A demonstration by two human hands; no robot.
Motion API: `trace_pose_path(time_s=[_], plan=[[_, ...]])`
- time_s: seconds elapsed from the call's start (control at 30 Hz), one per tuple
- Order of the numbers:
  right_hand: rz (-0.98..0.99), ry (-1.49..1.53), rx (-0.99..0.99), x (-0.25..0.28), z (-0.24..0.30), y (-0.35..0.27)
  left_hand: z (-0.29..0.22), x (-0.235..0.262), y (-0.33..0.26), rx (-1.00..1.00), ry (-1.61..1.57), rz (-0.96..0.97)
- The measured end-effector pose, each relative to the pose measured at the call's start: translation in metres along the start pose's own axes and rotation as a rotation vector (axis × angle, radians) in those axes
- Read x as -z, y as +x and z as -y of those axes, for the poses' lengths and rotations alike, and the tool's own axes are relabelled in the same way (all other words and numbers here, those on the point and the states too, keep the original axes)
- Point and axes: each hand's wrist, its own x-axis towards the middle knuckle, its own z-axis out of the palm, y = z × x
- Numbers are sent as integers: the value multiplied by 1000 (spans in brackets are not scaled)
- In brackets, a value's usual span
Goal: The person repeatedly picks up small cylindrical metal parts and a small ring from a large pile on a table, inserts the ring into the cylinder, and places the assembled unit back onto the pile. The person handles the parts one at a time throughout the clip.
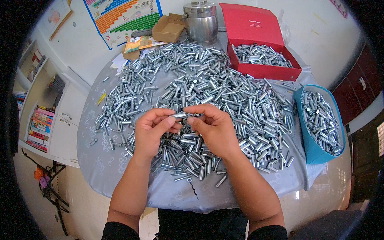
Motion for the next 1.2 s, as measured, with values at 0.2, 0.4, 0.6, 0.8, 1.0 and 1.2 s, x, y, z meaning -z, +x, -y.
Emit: trace_pose_path(time_s=[0.2,0.4,0.6,0.8,1.0,1.2], plan=[[15,-81,-136,3,8,0,-1,-2,-2,-25,20,-24],[-46,-81,58,-2,-1,0,-1,-2,-1,-11,11,-18],[38,-152,-70,6,-2,1,0,-1,-1,-17,-4,-15],[-27,-73,-102,-1,6,0,-1,-3,-2,-13,29,-28],[7,-100,9,1,-1,0,0,-2,-1,-13,24,-26],[37,-110,-102,5,1,2,-1,-2,-1,-15,19,-26]])
